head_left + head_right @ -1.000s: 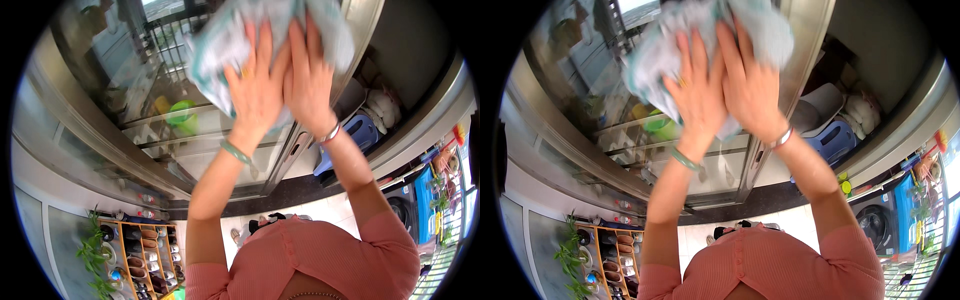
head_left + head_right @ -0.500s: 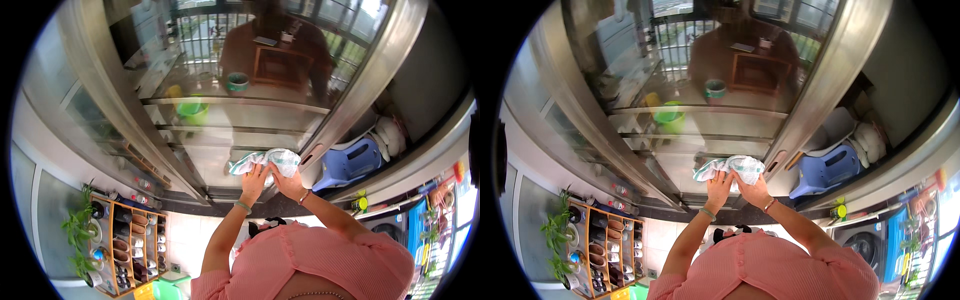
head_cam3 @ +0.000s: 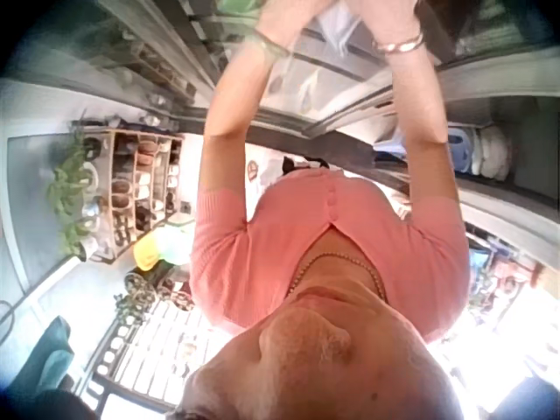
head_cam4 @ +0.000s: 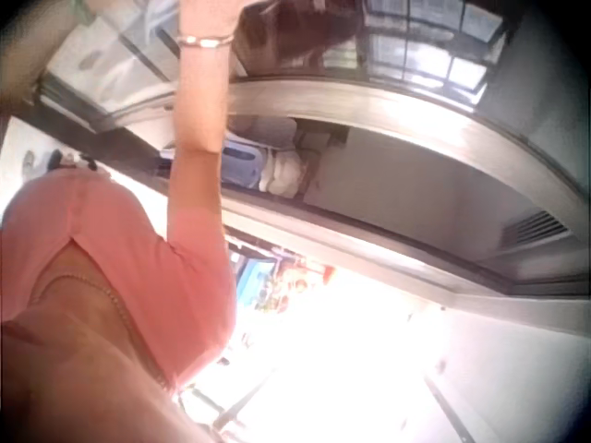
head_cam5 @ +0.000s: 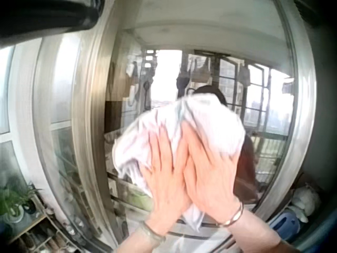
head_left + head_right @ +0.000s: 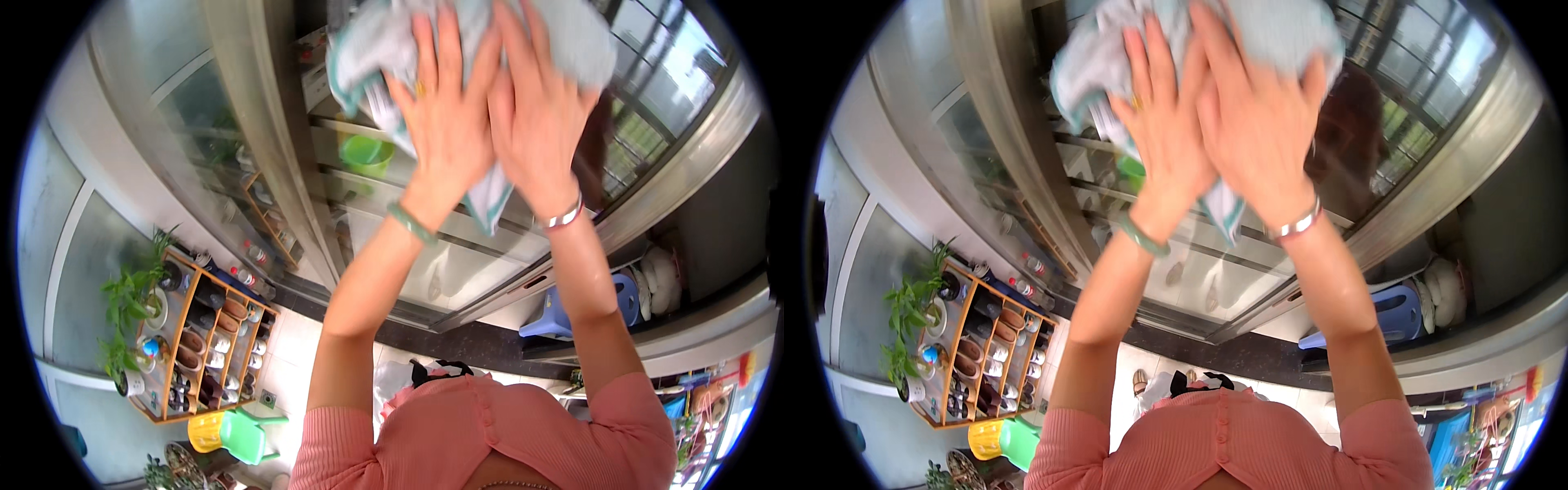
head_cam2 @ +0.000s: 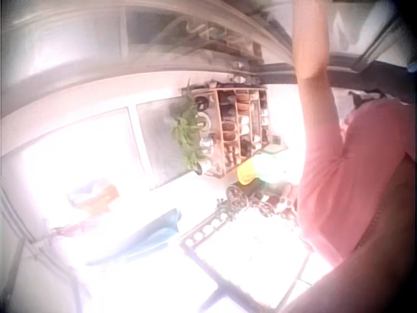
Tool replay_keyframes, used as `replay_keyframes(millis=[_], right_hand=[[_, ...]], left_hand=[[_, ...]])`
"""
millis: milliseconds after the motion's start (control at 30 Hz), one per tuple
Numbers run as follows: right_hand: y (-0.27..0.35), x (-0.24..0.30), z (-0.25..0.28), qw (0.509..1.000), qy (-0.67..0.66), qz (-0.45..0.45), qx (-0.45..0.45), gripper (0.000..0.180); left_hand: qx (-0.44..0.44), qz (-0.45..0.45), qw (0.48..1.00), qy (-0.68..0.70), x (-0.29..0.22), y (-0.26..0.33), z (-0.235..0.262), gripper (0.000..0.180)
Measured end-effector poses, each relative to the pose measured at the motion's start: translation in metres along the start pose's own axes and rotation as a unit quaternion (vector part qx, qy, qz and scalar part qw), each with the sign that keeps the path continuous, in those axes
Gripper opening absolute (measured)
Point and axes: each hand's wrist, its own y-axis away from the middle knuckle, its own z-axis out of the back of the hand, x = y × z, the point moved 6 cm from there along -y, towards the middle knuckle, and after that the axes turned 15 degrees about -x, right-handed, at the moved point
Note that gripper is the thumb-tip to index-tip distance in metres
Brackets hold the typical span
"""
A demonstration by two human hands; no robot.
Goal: The person cleans a large glass sliding door using a cloth. They wipe the glass surface and the metal frame, then dip the cloth into a green bucket of water to wring it out. The person moves a blue plastic chair to access different areas of the door and continues wiping the glass and frame.
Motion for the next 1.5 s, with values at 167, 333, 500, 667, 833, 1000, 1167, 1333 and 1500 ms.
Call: replay_keyframes(millis=[167,333,500,667,833,1000,1167,1333,1500], right_hand=[[-0.032,0.034,-0.040,0.987,0.003,0.146,-0.064,0.049],[0.084,0.089,-0.077,0.940,-0.073,0.257,0.210,0.025],[0.255,0.120,-0.090,0.867,-0.216,0.310,0.326,0.013],[0.304,0.117,-0.075,0.833,-0.276,0.320,0.357,0.012],[0.180,0.136,-0.017,0.855,-0.322,0.363,0.183,0.015],[0.069,0.167,-0.021,0.898,-0.329,0.279,0.085,0.018],[0.017,0.187,-0.081,0.948,-0.193,0.245,0.060,0.017],[-0.012,0.187,-0.087,0.957,-0.172,0.234,-0.007,0.019],[-0.097,0.185,-0.100,0.964,-0.118,0.230,-0.061,0.024]], left_hand=[[-0.018,0.059,0.998,-0.034,0.036,-0.007,0.011,0.068],[0.035,0.246,0.964,-0.089,0.086,0.148,0.023,0.062],[0.081,0.401,0.912,-0.032,0.087,0.351,0.047,0.051],[0.076,0.420,0.903,0.059,0.051,0.384,0.083,0.044],[0.116,0.297,0.945,0.069,0.070,0.282,0.118,0.044],[0.092,0.173,0.981,0.003,0.130,0.161,0.145,0.053],[0.069,0.157,0.984,-0.052,0.171,0.074,0.134,0.057],[0.076,0.145,0.985,-0.057,0.176,0.039,0.125,0.059],[0.025,0.061,0.997,-0.035,0.186,-0.063,0.120,0.064]])
